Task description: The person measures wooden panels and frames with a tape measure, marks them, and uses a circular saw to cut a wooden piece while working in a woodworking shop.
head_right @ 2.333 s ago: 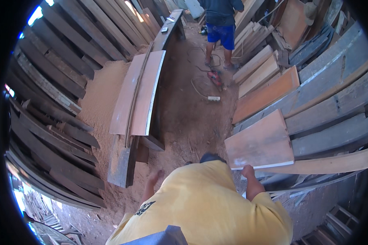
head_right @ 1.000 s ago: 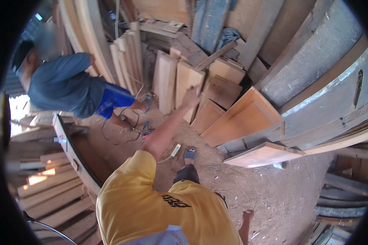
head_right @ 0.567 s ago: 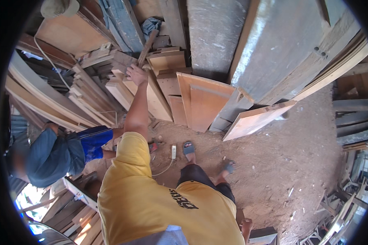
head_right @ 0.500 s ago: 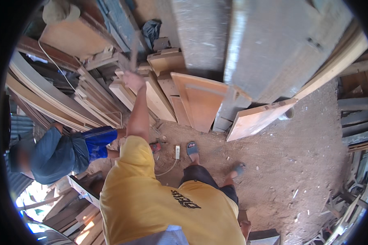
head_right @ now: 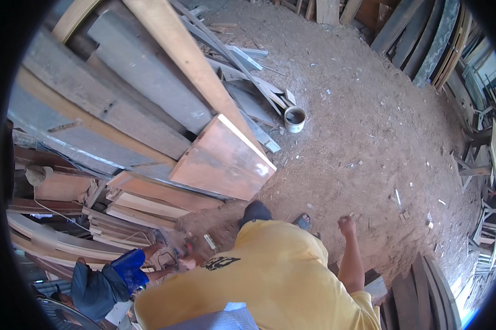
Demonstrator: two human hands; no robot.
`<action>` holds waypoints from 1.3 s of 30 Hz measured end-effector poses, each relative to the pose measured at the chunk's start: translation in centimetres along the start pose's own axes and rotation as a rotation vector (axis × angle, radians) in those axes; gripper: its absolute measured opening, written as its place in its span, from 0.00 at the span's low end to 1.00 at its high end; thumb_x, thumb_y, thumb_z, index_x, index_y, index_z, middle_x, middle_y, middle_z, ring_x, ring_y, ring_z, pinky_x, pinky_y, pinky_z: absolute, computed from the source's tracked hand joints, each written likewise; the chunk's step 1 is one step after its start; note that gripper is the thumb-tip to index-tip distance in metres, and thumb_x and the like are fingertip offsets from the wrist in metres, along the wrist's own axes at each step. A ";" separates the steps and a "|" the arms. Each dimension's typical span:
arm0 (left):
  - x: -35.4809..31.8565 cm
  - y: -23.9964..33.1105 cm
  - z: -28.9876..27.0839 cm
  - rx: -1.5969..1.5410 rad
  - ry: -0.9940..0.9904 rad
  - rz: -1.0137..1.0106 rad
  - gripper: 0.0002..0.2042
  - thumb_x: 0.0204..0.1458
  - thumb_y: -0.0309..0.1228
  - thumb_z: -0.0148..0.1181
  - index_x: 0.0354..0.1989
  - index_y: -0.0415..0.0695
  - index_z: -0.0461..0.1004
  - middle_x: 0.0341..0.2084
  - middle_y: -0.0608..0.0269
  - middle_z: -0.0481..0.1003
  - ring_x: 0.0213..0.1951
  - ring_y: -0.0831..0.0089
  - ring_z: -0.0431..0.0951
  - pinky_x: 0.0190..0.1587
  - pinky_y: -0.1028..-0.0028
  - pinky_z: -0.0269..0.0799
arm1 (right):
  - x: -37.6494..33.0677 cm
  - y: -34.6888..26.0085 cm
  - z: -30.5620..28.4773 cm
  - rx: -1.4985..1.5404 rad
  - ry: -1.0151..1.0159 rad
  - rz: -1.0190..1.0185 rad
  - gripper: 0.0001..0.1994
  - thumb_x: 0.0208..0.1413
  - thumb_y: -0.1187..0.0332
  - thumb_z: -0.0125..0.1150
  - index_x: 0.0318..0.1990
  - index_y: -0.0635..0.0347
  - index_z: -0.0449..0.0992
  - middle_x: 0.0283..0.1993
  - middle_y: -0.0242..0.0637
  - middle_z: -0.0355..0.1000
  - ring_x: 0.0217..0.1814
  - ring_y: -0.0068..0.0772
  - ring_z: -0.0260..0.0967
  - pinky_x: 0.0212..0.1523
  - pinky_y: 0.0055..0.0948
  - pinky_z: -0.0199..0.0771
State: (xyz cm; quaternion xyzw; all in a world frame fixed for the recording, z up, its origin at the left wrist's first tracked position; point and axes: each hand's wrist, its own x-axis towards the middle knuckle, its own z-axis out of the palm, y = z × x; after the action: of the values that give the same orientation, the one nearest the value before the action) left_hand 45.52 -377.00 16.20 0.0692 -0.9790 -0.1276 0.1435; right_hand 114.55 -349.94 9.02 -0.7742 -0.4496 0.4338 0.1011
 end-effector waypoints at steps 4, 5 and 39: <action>-14.9 1.5 2.4 0.218 -0.734 0.092 0.29 0.51 0.46 0.65 0.58 0.43 0.74 0.53 0.42 0.76 0.56 0.49 0.76 0.57 0.53 0.71 | 8.2 -9.9 -7.6 0.291 -0.043 -0.089 0.12 0.58 0.69 0.63 0.47 0.64 0.78 0.31 0.36 0.78 0.32 0.27 0.76 0.34 0.30 0.78; -18.1 2.9 3.3 0.229 -0.885 0.138 0.28 0.51 0.46 0.65 0.58 0.43 0.74 0.53 0.42 0.76 0.56 0.49 0.77 0.56 0.53 0.71 | 10.1 -12.8 -9.1 0.354 -0.041 -0.133 0.12 0.59 0.70 0.62 0.48 0.64 0.78 0.33 0.37 0.77 0.34 0.28 0.76 0.36 0.29 0.79; -68.1 132.1 -9.3 -1.546 -1.593 0.209 0.25 0.59 0.28 0.61 0.64 0.41 0.62 0.55 0.60 0.72 0.59 0.69 0.71 0.60 0.65 0.70 | 80.8 -76.9 -51.0 0.810 -0.930 -0.427 0.21 0.67 0.52 0.58 0.53 0.62 0.74 0.44 0.41 0.77 0.48 0.33 0.76 0.57 0.35 0.73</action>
State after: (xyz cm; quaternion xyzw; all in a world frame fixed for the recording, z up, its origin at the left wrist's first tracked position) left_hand 99.85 -240.91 42.48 -0.2232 -0.4495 -0.6979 -0.5109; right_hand 124.32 -230.49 34.88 -0.3000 -0.3913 0.8292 0.2634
